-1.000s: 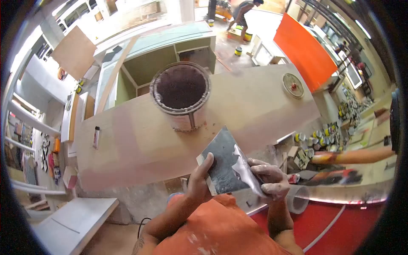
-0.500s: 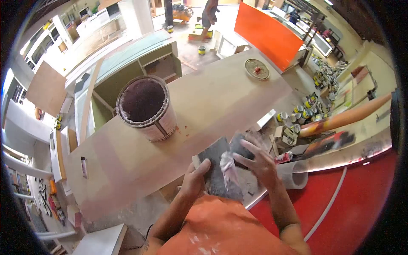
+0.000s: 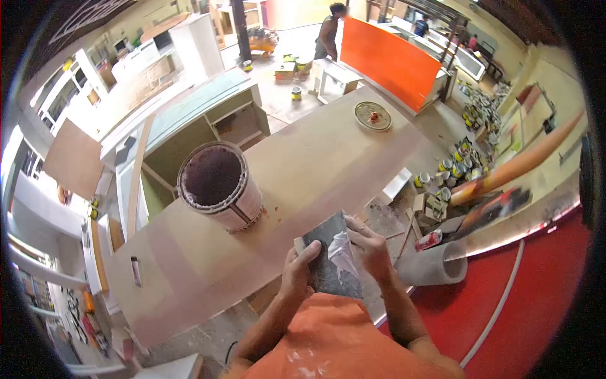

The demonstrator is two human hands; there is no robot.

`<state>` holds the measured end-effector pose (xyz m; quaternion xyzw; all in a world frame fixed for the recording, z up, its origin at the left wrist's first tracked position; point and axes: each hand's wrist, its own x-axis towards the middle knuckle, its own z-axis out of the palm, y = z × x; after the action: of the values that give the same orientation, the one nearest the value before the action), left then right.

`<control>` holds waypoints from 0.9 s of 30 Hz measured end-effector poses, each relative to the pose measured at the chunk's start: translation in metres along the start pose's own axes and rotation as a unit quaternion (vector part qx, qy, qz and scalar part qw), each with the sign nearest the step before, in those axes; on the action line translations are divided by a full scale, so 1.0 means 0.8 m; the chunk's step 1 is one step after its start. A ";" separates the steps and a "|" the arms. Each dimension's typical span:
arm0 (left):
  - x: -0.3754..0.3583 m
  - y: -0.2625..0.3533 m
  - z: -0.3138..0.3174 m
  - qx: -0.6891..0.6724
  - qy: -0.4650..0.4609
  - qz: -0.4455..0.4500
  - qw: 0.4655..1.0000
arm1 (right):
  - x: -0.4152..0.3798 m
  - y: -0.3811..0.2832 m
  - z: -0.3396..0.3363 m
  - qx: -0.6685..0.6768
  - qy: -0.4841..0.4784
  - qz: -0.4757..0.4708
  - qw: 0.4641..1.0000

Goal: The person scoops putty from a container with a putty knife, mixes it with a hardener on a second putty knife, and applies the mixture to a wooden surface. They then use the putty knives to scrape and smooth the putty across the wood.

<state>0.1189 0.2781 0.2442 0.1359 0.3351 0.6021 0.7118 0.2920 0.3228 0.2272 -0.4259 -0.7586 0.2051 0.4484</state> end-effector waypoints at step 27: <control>0.003 -0.008 0.002 0.045 0.000 0.059 0.997 | -0.032 0.063 0.037 0.435 0.148 0.504 0.732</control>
<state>0.1252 0.2789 0.2407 0.1876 0.3535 0.6268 0.6685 0.2956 0.3316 0.1641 -0.5291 -0.1849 0.6429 0.5220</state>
